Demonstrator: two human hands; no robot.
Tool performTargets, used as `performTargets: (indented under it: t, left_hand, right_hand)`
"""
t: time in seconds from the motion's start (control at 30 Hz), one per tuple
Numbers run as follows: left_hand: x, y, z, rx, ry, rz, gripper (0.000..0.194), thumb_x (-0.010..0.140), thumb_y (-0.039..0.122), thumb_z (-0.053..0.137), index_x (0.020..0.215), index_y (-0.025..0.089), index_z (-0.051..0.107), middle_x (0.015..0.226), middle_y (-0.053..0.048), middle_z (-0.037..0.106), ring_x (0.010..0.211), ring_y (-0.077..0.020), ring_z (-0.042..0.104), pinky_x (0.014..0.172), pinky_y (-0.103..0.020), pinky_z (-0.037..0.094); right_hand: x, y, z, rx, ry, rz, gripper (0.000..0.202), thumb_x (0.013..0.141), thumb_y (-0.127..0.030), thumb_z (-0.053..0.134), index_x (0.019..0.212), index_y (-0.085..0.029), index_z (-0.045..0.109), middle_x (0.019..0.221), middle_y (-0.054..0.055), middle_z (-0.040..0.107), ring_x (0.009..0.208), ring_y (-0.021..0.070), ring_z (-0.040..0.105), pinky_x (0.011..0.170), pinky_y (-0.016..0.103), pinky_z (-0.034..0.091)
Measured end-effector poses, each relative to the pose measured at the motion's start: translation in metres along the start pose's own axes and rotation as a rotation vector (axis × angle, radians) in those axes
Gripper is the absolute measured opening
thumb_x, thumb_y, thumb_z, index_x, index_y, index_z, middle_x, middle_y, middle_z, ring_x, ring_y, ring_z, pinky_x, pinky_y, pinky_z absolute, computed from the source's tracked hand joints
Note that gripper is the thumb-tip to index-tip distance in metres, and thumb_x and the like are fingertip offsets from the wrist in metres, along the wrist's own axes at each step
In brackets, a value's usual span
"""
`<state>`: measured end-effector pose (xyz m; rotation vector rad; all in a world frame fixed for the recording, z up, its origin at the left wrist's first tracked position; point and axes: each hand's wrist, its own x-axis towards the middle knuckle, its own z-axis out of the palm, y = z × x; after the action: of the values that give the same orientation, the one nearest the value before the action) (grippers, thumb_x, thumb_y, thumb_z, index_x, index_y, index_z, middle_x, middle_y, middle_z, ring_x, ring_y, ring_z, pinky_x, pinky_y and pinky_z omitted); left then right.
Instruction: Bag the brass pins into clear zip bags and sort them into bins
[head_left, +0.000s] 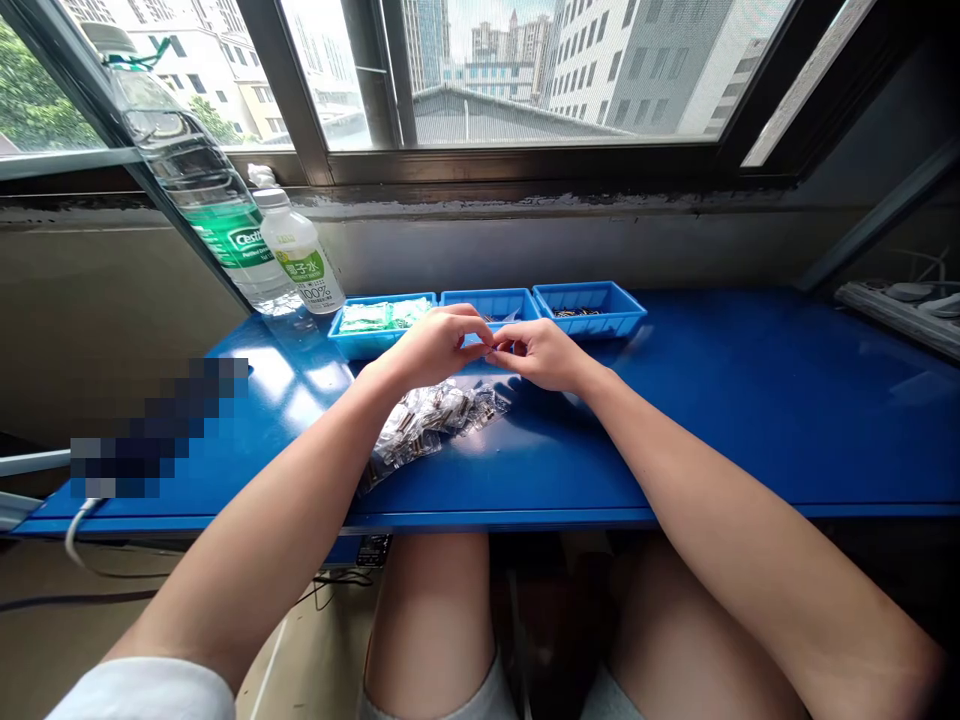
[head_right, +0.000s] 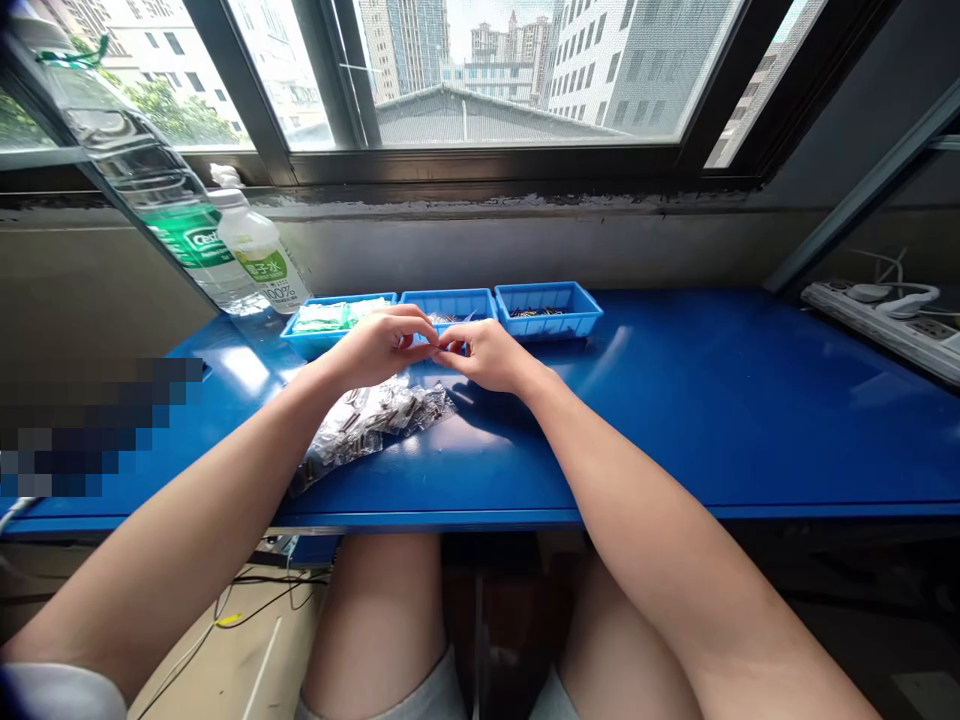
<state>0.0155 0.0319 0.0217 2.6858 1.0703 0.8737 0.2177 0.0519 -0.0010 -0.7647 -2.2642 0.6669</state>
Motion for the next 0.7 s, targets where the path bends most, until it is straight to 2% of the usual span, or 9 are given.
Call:
performTargets:
  t: [0.17, 0.33, 0.5, 0.6, 0.7]
  left_hand:
    - [-0.0008, -0.0024, 0.0024, 0.057, 0.073, -0.112, 0.020, 0.086, 0.033, 0.060, 0.096, 0.020, 0.070, 0.090, -0.003, 0.072, 0.064, -0.0105, 0.057, 0.064, -0.023, 0.044]
    - [-0.0009, -0.0031, 0.0036, 0.070, 0.068, -0.195, 0.022, 0.084, 0.032, 0.061, 0.101, 0.021, 0.070, 0.081, 0.001, 0.073, 0.059, -0.0105, 0.058, 0.062, -0.024, 0.043]
    - [0.0000, -0.0009, 0.0036, 0.070, 0.120, -0.202, 0.023, 0.084, 0.031, 0.059, 0.101, 0.021, 0.071, 0.080, 0.000, 0.074, 0.062, -0.0117, 0.060, 0.064, -0.024, 0.044]
    - [0.0005, 0.0006, 0.0034, 0.056, 0.144, -0.197, 0.023, 0.085, 0.032, 0.057, 0.097, 0.020, 0.072, 0.079, -0.001, 0.073, 0.063, -0.0120, 0.061, 0.064, -0.024, 0.044]
    - [0.0008, 0.0015, 0.0028, 0.059, 0.139, -0.191, 0.025, 0.087, 0.035, 0.055, 0.093, 0.019, 0.073, 0.081, -0.002, 0.073, 0.066, -0.0128, 0.061, 0.064, -0.024, 0.045]
  right_hand:
    - [-0.0005, -0.0044, -0.0012, -0.008, 0.101, 0.027, 0.023, 0.085, -0.035, 0.059, 0.080, -0.016, 0.070, 0.069, 0.002, 0.065, 0.057, 0.0114, 0.049, 0.055, 0.025, 0.039]
    - [-0.0012, -0.0077, -0.0051, -0.033, 0.217, 0.057, 0.021, 0.088, -0.035, 0.056, 0.081, -0.017, 0.064, 0.069, 0.002, 0.064, 0.058, 0.0125, 0.051, 0.056, 0.026, 0.041]
    - [-0.0019, -0.0062, -0.0038, 0.031, 0.187, 0.080, 0.022, 0.084, -0.039, 0.062, 0.078, -0.018, 0.058, 0.064, 0.000, 0.060, 0.054, 0.0116, 0.049, 0.052, 0.025, 0.039]
    - [-0.0017, -0.0035, -0.0021, 0.069, 0.173, 0.064, 0.023, 0.082, -0.040, 0.064, 0.087, -0.018, 0.061, 0.067, 0.000, 0.062, 0.053, 0.0111, 0.049, 0.053, 0.025, 0.041]
    - [-0.0012, -0.0031, -0.0020, 0.054, 0.179, 0.055, 0.021, 0.084, -0.039, 0.060, 0.083, -0.018, 0.063, 0.069, 0.002, 0.064, 0.056, 0.0118, 0.050, 0.055, 0.026, 0.042]
